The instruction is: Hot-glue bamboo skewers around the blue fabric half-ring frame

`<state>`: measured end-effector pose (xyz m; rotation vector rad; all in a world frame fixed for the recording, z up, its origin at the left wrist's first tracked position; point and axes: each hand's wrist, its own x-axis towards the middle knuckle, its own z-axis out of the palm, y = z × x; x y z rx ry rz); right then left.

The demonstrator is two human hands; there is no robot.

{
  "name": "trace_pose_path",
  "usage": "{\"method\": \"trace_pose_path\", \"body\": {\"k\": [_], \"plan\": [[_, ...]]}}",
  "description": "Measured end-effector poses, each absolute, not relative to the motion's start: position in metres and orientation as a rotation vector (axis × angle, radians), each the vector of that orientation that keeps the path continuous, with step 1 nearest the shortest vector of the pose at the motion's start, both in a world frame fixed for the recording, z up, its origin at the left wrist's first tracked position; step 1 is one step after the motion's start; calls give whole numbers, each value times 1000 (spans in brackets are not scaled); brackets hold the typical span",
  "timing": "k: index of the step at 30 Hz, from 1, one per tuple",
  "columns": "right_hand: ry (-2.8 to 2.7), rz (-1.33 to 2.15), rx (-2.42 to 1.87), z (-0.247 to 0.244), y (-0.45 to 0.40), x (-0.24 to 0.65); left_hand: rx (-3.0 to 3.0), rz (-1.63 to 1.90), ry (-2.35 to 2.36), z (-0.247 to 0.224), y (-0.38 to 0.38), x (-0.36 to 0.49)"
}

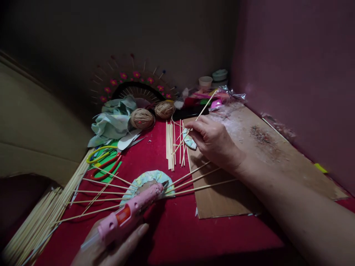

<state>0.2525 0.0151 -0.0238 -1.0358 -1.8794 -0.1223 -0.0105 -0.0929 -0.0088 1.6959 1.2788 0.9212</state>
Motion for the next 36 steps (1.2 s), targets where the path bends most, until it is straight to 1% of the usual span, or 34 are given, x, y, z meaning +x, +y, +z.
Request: {"method": "trace_pose_path", "body": {"k": [4, 6, 13, 16, 20, 26, 33, 36], "plan": [[-1893, -75, -1085, -24, 14, 252, 1776, 826, 1321, -10, -92, -12], [-1889, -87, -1079, -24, 14, 252, 1829, 827, 1337, -11, -92, -12], [-1909, -160, -1006, -28, 16, 253, 1991, 648, 1346, -9, -91, -15], [-1901, -214, -945, -30, 18, 254, 2032, 640, 1374, -10, -93, -14], [-1909, -200, -968, -30, 16, 254, 2086, 668, 1376, -13, -95, -18], [-1933, -175, -1002, -28, 14, 253, 2190, 476, 1357, -17, -95, -33], [-1929, -233, -957, -30, 15, 253, 2221, 467, 1298, -18, -99, -36], [-1926, -259, -934, -29, 15, 253, 2188, 545, 1353, -17, -101, -38]]}}
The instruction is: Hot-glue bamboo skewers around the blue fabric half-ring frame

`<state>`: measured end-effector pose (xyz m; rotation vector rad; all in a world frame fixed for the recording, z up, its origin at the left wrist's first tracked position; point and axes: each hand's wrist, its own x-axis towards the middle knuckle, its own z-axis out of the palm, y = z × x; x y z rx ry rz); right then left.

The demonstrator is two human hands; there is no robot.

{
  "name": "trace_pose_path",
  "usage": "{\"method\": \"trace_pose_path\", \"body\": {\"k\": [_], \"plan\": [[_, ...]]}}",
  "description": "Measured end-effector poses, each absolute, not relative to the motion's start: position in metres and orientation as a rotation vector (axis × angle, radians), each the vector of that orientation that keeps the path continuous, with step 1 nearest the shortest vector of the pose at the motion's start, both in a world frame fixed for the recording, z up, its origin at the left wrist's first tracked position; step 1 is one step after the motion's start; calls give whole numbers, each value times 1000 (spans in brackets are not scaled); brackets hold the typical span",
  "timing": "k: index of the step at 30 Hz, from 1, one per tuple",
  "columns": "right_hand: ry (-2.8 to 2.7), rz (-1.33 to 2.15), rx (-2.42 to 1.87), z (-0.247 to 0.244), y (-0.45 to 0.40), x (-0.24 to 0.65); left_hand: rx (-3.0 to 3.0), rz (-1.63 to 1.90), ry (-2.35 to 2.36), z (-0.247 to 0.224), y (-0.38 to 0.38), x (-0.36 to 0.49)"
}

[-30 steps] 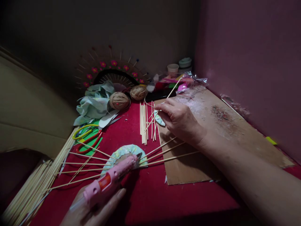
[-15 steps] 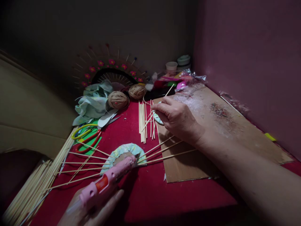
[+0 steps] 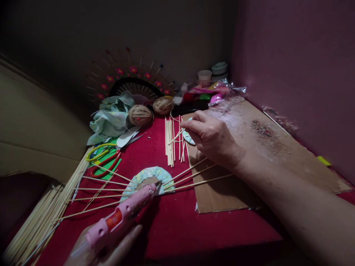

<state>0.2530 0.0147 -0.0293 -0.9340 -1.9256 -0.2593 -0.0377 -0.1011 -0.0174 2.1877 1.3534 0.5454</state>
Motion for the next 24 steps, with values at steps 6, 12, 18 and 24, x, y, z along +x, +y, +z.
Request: {"method": "trace_pose_path", "body": {"k": [6, 12, 18, 24], "plan": [[-1902, -362, -993, -23, 8, 251, 2185, 611, 1368, -22, -103, -36], [-2114, -677, -903, -16, 2, 246, 2241, 543, 1331, -23, -103, -38], [-2285, -664, -880, -19, 1, 243, 2208, 588, 1359, -18, -105, -35], [-2315, -512, -976, -21, 1, 240, 2133, 524, 1346, -19, -104, -34]]}}
